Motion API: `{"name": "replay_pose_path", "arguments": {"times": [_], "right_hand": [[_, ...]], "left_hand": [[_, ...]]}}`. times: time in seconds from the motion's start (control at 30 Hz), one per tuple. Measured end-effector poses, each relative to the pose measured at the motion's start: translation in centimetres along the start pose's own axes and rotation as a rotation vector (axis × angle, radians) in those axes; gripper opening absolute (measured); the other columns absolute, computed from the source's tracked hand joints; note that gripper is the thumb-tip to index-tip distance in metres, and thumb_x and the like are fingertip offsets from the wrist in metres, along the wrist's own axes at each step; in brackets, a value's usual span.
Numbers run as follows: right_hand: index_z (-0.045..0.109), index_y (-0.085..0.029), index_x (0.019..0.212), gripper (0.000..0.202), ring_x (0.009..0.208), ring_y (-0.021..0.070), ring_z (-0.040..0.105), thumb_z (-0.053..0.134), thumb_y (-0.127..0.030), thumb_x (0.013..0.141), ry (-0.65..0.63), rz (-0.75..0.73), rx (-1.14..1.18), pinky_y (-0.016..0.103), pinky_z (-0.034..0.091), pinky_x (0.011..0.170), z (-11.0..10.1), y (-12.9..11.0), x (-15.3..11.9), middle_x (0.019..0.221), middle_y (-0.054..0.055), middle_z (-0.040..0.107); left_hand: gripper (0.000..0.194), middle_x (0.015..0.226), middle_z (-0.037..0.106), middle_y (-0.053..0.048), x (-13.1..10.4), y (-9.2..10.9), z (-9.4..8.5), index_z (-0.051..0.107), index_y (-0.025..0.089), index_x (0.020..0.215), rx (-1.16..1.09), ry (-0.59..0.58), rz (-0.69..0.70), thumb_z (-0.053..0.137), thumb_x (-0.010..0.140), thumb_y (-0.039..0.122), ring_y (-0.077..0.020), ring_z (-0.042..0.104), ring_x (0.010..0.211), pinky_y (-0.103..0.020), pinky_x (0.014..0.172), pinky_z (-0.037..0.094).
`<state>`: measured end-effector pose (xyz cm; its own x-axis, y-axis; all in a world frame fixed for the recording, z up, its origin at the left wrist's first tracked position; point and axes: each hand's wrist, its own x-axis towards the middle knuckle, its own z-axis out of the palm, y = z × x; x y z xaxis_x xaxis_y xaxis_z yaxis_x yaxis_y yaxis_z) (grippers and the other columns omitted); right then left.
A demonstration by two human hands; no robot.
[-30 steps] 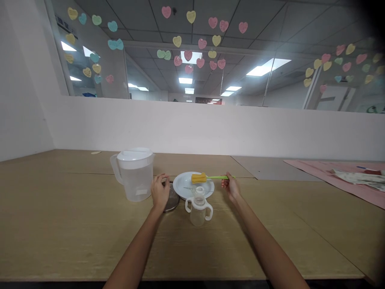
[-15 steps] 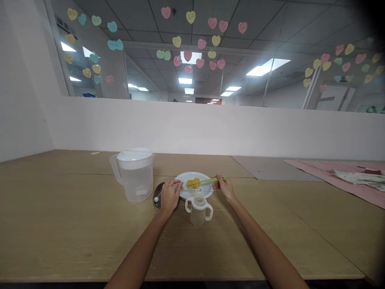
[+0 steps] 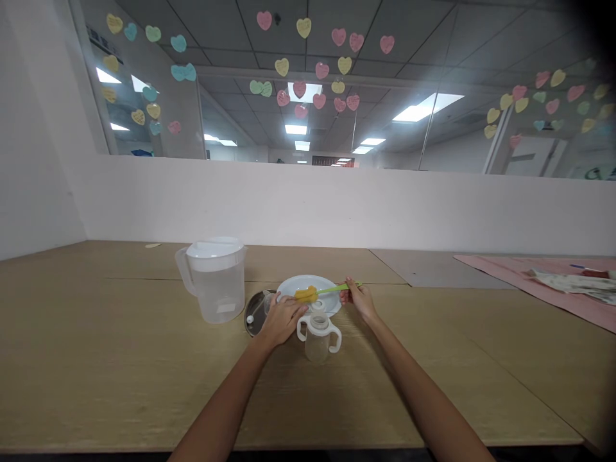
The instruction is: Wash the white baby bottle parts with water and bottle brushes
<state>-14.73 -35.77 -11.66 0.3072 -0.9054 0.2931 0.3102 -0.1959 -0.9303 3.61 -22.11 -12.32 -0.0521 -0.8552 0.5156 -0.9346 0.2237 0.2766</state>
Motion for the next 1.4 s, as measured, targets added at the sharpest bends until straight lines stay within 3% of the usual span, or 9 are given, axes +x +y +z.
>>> {"name": "replay_pose_path", "arguments": {"times": [0.2, 0.33, 0.5, 0.7, 0.93, 1.03, 1.13, 1.27, 1.4], "right_hand": [[0.061, -0.014, 0.059, 0.041, 0.04, 0.0106, 0.049, 0.06, -0.054, 0.064, 0.007, 0.006, -0.001, 0.022, 0.042, 0.041, -0.1, 0.2, 0.0, 0.047, 0.002, 0.057], [0.06, -0.013, 0.058, 0.045, 0.038, 0.0112, 0.048, 0.058, -0.058, 0.062, 0.052, -0.011, -0.085, 0.023, 0.041, 0.041, -0.5, 0.6, 0.3, 0.045, 0.002, 0.056], [0.059, -0.013, 0.055, 0.049, 0.034, 0.0104, 0.045, 0.054, -0.061, 0.064, -0.006, -0.024, -0.118, 0.023, 0.037, 0.038, -0.6, 0.7, 0.4, 0.04, 0.001, 0.053], [0.057, -0.013, 0.051, 0.049, 0.034, 0.01, 0.045, 0.053, -0.06, 0.065, 0.037, -0.024, -0.108, 0.022, 0.036, 0.037, -0.6, 0.6, 0.3, 0.041, 0.002, 0.053], [0.058, -0.013, 0.061, 0.039, 0.037, 0.0094, 0.047, 0.06, -0.052, 0.064, 0.267, -0.006, 0.084, 0.02, 0.039, 0.037, -0.9, -0.1, 0.4, 0.044, 0.001, 0.055], [0.057, -0.014, 0.063, 0.031, 0.04, 0.0084, 0.048, 0.061, -0.044, 0.068, 0.238, 0.048, 0.253, 0.018, 0.04, 0.037, -0.9, -0.7, 0.3, 0.045, 0.0, 0.055], [0.056, -0.014, 0.064, 0.026, 0.039, 0.0071, 0.046, 0.061, -0.039, 0.071, 0.12, 0.11, 0.315, 0.017, 0.039, 0.037, -0.7, -0.9, 0.2, 0.045, 0.0, 0.054], [0.058, -0.013, 0.063, 0.029, 0.039, 0.0082, 0.049, 0.059, -0.041, 0.072, 0.103, 0.075, 0.212, 0.018, 0.042, 0.04, -0.4, -0.8, -0.1, 0.048, 0.002, 0.057], [0.055, -0.013, 0.059, 0.029, 0.035, 0.0067, 0.044, 0.059, -0.039, 0.072, 0.104, 0.095, 0.21, 0.016, 0.038, 0.035, -0.2, -0.9, -0.3, 0.043, 0.0, 0.053]], "left_hand": [[0.03, 0.092, 0.065, 0.001, -0.1, -0.2, 0.2, 0.062, 0.035, 0.095, -0.027, 0.058, 0.028, 0.034, 0.085, 0.034, -0.017, 0.051, 0.098, -0.045, 0.1, 0.016], [0.035, 0.097, 0.063, -0.001, 0.0, 0.0, 0.1, 0.056, 0.032, 0.107, -0.006, 0.003, -0.001, 0.027, 0.088, 0.037, -0.0164, 0.049, 0.099, -0.047, 0.1, 0.014], [0.04, 0.094, 0.063, 0.0, 0.1, 0.1, 0.0, 0.06, 0.031, 0.1, 0.025, -0.075, -0.006, 0.022, 0.089, 0.039, -0.0179, 0.047, 0.099, -0.049, 0.099, 0.011], [0.038, 0.101, 0.063, 0.002, 0.0, 0.1, 0.0, 0.059, 0.032, 0.1, 0.006, -0.041, -0.006, 0.024, 0.088, 0.04, -0.0191, 0.044, 0.108, -0.051, 0.1, 0.009], [0.033, 0.111, 0.059, -0.004, 0.3, 0.0, 0.2, 0.054, 0.023, 0.108, -0.044, 0.161, -0.096, 0.036, 0.085, 0.037, -0.0201, 0.047, 0.109, -0.047, 0.1, 0.018], [0.029, 0.105, 0.061, -0.005, 0.7, -0.4, 0.2, 0.055, 0.02, 0.103, -0.148, 0.295, -0.165, 0.044, 0.081, 0.035, -0.0193, 0.053, 0.102, -0.042, 0.095, 0.032], [0.027, 0.092, 0.065, -0.006, 1.0, -0.8, 0.4, 0.056, 0.017, 0.095, -0.334, 0.41, -0.243, 0.054, 0.074, 0.033, -0.017, 0.06, 0.086, -0.032, 0.081, 0.045], [0.021, 0.076, 0.065, -0.003, 1.1, -0.8, 0.5, 0.057, 0.016, 0.086, -0.497, 0.505, -0.279, 0.059, 0.07, 0.03, -0.013, 0.062, 0.07, -0.027, 0.069, 0.05], [0.027, 0.075, 0.065, -0.002, 1.1, -0.4, 0.1, 0.057, 0.017, 0.095, -0.543, 0.504, -0.304, 0.058, 0.071, 0.029, -0.0123, 0.062, 0.069, -0.027, 0.068, 0.051]]}}
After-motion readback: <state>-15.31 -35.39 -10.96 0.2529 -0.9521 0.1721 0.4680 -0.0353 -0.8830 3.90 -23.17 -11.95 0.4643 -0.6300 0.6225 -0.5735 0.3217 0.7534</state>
